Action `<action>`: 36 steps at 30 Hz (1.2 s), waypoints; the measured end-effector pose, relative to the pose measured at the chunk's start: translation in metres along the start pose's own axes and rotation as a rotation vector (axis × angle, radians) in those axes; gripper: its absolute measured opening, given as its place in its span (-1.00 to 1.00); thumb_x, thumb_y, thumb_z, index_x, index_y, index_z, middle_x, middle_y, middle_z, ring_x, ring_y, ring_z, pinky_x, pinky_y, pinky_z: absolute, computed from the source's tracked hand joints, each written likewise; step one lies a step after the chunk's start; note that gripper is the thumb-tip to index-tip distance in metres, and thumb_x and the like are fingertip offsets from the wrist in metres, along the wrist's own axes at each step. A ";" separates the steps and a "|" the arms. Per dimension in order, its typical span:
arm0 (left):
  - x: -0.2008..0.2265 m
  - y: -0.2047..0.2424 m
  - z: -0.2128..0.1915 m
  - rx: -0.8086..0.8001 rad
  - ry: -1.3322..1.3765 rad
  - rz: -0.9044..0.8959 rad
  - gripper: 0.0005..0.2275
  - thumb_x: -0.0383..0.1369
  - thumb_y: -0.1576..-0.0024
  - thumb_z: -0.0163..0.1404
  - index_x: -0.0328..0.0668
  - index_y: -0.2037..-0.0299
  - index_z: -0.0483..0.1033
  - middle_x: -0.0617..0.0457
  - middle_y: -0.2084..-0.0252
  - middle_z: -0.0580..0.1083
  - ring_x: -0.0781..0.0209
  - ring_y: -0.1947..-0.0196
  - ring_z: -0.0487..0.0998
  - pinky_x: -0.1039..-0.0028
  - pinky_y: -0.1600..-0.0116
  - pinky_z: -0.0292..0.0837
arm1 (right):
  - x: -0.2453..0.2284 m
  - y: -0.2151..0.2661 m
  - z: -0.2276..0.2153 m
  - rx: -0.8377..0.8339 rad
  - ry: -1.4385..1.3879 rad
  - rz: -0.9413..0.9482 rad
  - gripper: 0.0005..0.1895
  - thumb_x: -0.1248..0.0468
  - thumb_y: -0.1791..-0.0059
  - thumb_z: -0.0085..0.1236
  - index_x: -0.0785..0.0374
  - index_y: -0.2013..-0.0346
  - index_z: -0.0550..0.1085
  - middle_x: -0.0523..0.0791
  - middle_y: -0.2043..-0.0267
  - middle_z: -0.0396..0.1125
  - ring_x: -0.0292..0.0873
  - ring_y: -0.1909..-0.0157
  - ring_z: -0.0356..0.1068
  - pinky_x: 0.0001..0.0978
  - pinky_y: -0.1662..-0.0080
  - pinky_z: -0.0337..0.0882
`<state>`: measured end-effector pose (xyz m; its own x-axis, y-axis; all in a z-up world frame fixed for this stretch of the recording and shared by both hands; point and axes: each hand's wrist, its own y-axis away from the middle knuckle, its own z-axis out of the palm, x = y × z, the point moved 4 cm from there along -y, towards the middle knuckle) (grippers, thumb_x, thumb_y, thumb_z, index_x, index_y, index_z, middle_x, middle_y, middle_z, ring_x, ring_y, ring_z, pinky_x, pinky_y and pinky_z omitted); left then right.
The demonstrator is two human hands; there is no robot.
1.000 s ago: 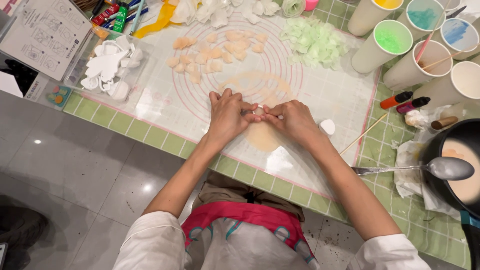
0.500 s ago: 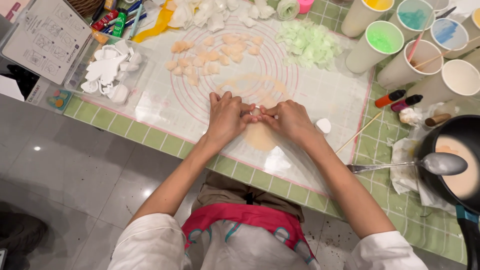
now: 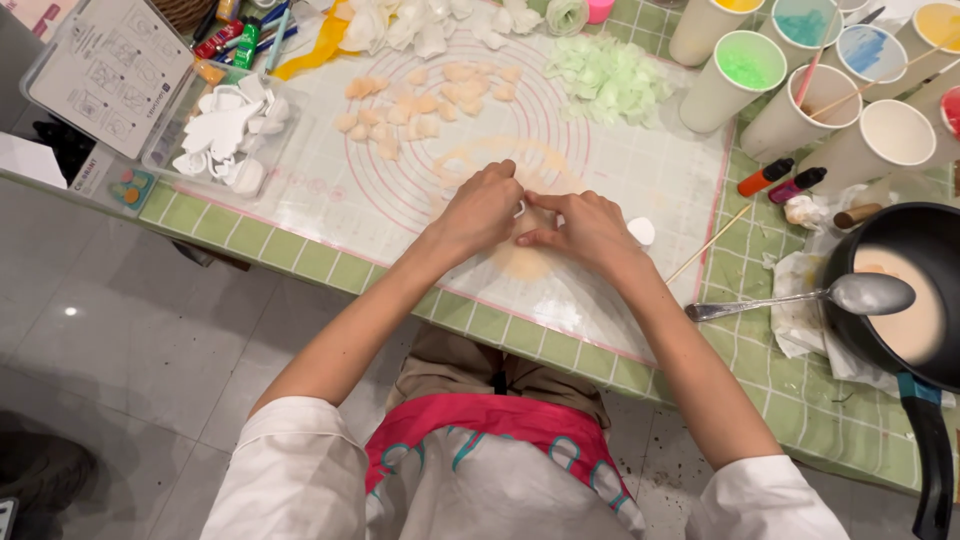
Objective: The recorder is carefully shaping and placing small wax pieces to create decorative flower petals, likely for candle making.
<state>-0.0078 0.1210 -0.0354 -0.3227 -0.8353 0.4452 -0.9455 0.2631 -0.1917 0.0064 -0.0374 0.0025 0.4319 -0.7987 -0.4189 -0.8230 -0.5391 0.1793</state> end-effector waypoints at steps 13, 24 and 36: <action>0.018 0.021 -0.049 0.006 0.162 0.121 -0.73 -0.61 0.12 0.16 -0.35 0.21 0.46 -0.11 0.13 0.44 -0.11 0.00 0.47 0.22 -0.03 0.41 | 0.001 -0.001 0.003 0.009 0.050 -0.048 -0.21 -0.27 0.25 0.33 -0.08 -0.20 0.50 0.00 0.17 0.52 0.03 0.06 0.47 -0.08 -0.01 0.42; -0.003 -0.019 -0.017 -0.357 0.098 0.157 -0.71 -0.60 0.15 0.21 -0.32 0.18 0.62 -0.13 0.13 0.50 -0.09 0.03 0.52 0.26 0.00 0.45 | 0.007 -0.003 0.010 0.026 -0.005 -0.054 -0.27 -0.22 0.26 0.38 -0.11 -0.15 0.53 -0.01 0.13 0.53 0.03 0.05 0.50 -0.10 -0.02 0.44; 0.009 -0.017 -0.020 -0.374 -0.081 0.230 -0.73 -0.54 0.12 0.18 -0.32 0.17 0.65 -0.12 0.15 0.51 -0.08 0.03 0.52 0.21 0.01 0.44 | 0.003 0.000 0.007 0.022 -0.020 -0.058 -0.27 -0.21 0.25 0.38 -0.12 -0.17 0.52 -0.03 0.19 0.55 0.03 0.10 0.52 -0.11 0.00 0.45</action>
<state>0.0047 0.1191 -0.0106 -0.5361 -0.7657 0.3554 -0.8049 0.5905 0.0582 0.0052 -0.0380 -0.0049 0.4716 -0.7606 -0.4462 -0.8048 -0.5781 0.1348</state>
